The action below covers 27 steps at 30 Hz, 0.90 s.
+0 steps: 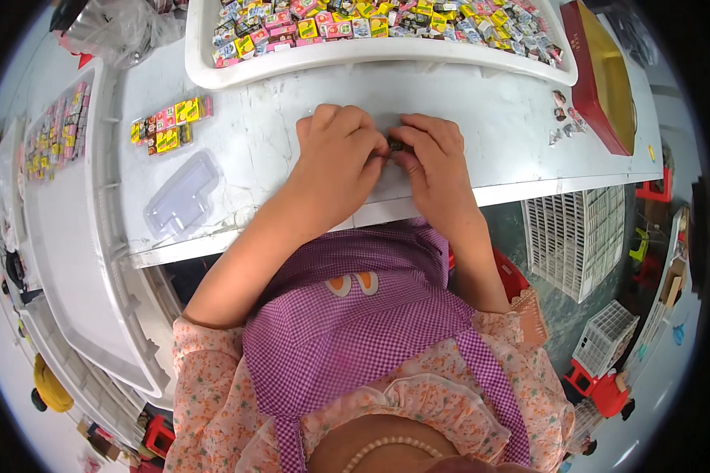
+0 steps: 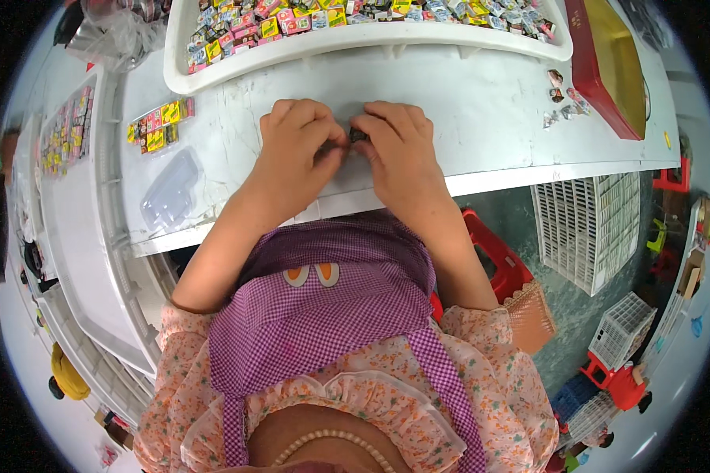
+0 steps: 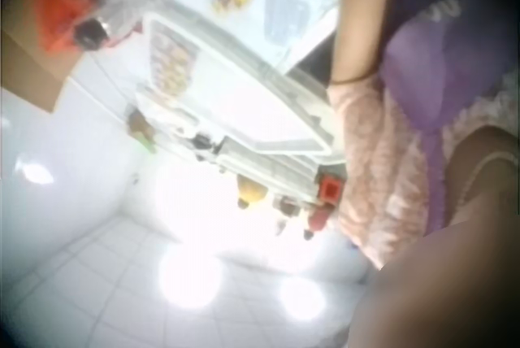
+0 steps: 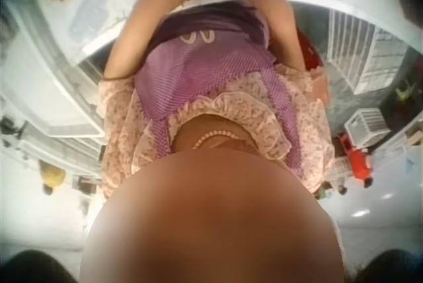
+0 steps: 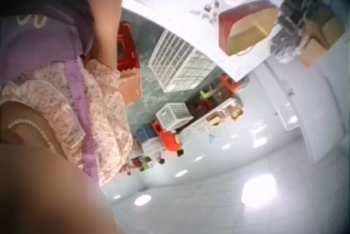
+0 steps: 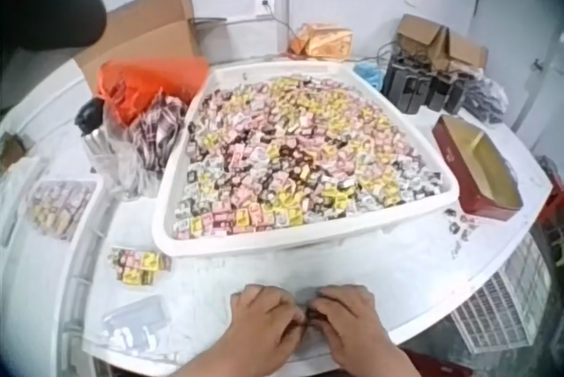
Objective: Sorting and arranging small toy parts onto a sheet for packaging.
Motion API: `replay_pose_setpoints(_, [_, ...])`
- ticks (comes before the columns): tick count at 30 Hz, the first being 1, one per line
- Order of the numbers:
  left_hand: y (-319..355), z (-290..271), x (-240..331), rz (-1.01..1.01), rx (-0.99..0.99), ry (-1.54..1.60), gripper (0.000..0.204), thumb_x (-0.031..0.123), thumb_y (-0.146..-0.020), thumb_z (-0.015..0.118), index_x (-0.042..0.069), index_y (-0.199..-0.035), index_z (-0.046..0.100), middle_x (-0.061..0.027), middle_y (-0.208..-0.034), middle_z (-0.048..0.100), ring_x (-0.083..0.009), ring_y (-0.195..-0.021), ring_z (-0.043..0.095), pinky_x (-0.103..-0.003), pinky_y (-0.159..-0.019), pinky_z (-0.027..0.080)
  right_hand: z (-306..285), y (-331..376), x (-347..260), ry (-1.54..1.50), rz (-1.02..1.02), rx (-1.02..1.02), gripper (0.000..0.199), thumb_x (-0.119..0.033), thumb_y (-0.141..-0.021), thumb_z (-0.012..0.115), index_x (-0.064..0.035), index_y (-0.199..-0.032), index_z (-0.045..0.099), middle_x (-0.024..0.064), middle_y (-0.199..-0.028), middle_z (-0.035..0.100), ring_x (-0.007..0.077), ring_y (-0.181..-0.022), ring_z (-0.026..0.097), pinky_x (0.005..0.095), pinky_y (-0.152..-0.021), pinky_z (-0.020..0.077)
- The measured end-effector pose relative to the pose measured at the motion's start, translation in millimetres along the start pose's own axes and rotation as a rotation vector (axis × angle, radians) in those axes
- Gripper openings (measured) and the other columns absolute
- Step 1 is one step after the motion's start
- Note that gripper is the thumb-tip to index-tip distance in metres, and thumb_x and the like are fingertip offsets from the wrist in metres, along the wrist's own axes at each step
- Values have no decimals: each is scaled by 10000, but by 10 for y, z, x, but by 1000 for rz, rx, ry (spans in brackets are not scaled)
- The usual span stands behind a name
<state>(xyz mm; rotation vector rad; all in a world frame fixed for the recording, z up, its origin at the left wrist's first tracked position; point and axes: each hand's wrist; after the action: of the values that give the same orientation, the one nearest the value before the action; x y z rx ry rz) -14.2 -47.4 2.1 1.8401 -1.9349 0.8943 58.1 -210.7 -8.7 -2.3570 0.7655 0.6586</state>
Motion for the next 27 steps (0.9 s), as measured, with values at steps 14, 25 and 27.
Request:
replay_pose_setpoints(14, [-4, 99, 86, -130, 36, -20, 214, 148, -706, 691, 72, -897, 629, -61, -1056, 516, -279, -1065, 415, -413, -930, 278, 68, 30, -14, 44, 9, 29, 359, 84, -750, 555, -17, -1095, 566, 132, -1189, 532, 331, -1094, 491, 391, -958, 373])
replay_pose_setpoints(25, [12, 160, 83, -80, 121, 49, 136, 97, -685, 652, 79, -817, 629, -21, -995, 550, -259, -1020, 433, -409, -878, 284, -33, -2, 6, -179, 80, -3, 200, 19, -866, 536, -12, -1056, 590, 131, -1173, 544, 303, -1087, 485, 341, -942, 401])
replay_pose_setpoints(27, [19, 181, 47, -69, 139, 60, 138, 100, -686, 650, 80, -820, 630, -21, -993, 555, -256, -1015, 440, -410, -875, 288, -29, 1, 2, -181, 80, 1, 197, 4, -863, 550, -15, -1055, 592, 130, -1176, 545, 304, -1085, 485, 351, -937, 402])
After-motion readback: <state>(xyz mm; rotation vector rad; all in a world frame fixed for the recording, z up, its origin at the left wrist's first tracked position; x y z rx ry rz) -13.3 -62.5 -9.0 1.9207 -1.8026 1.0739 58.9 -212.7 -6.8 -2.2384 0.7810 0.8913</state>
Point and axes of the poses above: each hand's wrist, its own y-axis away from the middle knuckle, its own z-axis out of the palm, x = y × z
